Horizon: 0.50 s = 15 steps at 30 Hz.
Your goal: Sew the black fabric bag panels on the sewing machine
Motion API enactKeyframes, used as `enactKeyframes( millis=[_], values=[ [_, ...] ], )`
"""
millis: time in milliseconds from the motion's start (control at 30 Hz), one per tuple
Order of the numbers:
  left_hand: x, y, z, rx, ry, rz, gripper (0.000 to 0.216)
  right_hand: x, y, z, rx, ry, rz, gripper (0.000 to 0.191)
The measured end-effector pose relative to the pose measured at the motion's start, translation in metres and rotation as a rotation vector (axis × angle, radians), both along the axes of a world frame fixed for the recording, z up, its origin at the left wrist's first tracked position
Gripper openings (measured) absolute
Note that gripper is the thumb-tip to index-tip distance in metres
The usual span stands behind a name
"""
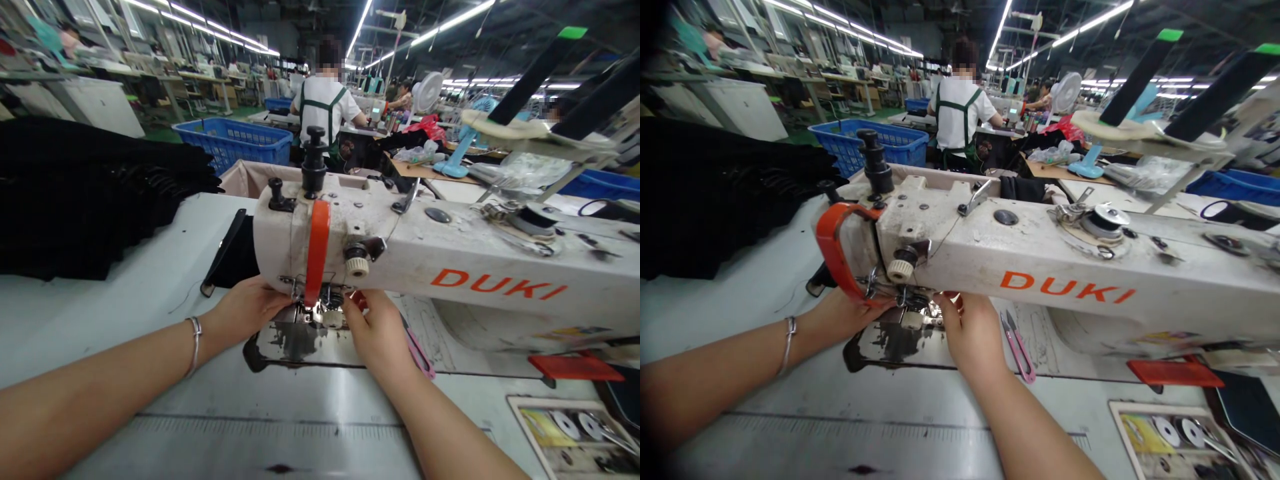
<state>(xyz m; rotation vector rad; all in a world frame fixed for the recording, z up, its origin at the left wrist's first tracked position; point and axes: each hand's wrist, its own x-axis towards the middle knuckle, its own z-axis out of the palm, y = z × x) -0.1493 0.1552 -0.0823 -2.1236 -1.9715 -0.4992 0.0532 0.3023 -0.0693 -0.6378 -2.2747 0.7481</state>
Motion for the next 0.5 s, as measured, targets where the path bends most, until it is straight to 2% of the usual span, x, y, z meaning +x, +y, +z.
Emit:
enactKeyframes(
  millis=[333,500],
  values=[
    [-0.0040,-0.0017,-0.0029,-0.034,0.006,0.006,0.034,-0.0001,0.0018,-0.0044,-0.091,0.007,-0.003,0.020],
    [-0.0027,-0.0053,0.0002,-0.035,0.017,0.008,0.033,0.0004,0.0040,-0.0038,-0.086,-0.007,0.058,0.015]
  ],
)
